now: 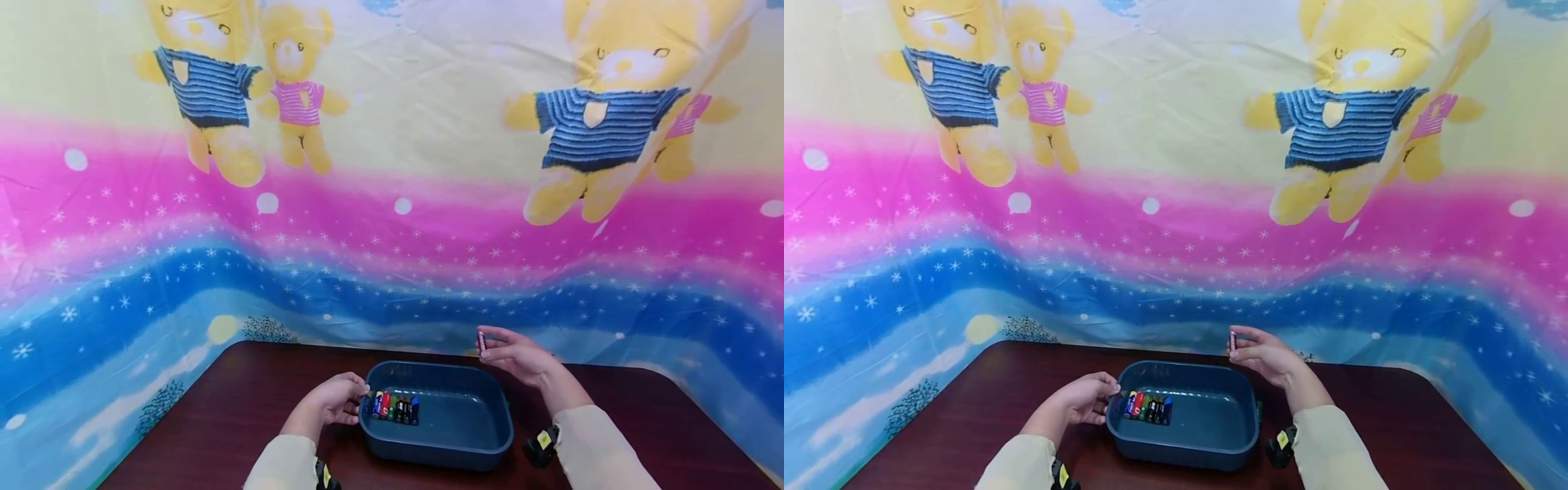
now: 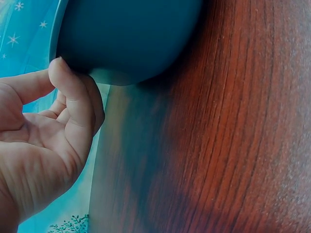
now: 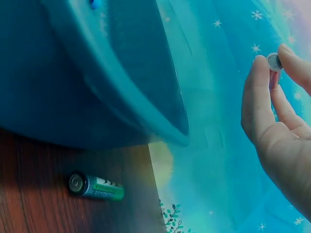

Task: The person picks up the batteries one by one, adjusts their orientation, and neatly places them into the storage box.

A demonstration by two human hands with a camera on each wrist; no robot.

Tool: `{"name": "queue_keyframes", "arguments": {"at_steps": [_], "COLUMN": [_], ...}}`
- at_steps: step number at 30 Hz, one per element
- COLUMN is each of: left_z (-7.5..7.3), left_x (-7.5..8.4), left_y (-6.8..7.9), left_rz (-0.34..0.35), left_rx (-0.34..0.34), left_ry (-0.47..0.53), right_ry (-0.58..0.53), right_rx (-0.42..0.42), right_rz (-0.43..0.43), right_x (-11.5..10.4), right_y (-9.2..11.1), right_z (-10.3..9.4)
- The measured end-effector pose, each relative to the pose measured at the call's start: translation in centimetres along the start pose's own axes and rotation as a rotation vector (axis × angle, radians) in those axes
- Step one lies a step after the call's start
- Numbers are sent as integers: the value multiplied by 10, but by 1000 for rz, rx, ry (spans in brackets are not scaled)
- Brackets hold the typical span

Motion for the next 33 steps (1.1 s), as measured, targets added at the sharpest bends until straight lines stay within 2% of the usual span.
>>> {"name": "queue_keyframes", "arguments": {"at_steps": [13,23,33], "left_z": [1,0,1], "left_x": [0,1,1], "left_y": [-1,-1,1], "left_rz": [-4,-3,-1], "left_rx": [-2,-2,22], "left_ry": [4,-5,-16], "right_ry": [-7,-25,-34], "right_rx": [-41,-50,-46], "right_rz": [-13,-30,-24], "right_x": [-1,-1,2], "right_y": [-14,-29,-36], "right_z": [12,19,24]}}
Point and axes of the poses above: each hand's wrist, its own y-axis away from the middle knuckle, its own z-axis out of the palm, x = y × z, the point moved 3 cm from there along -y, towards the middle knuckle, and after that the axes turned 3 degrees about -x, right-handed, at the moved point
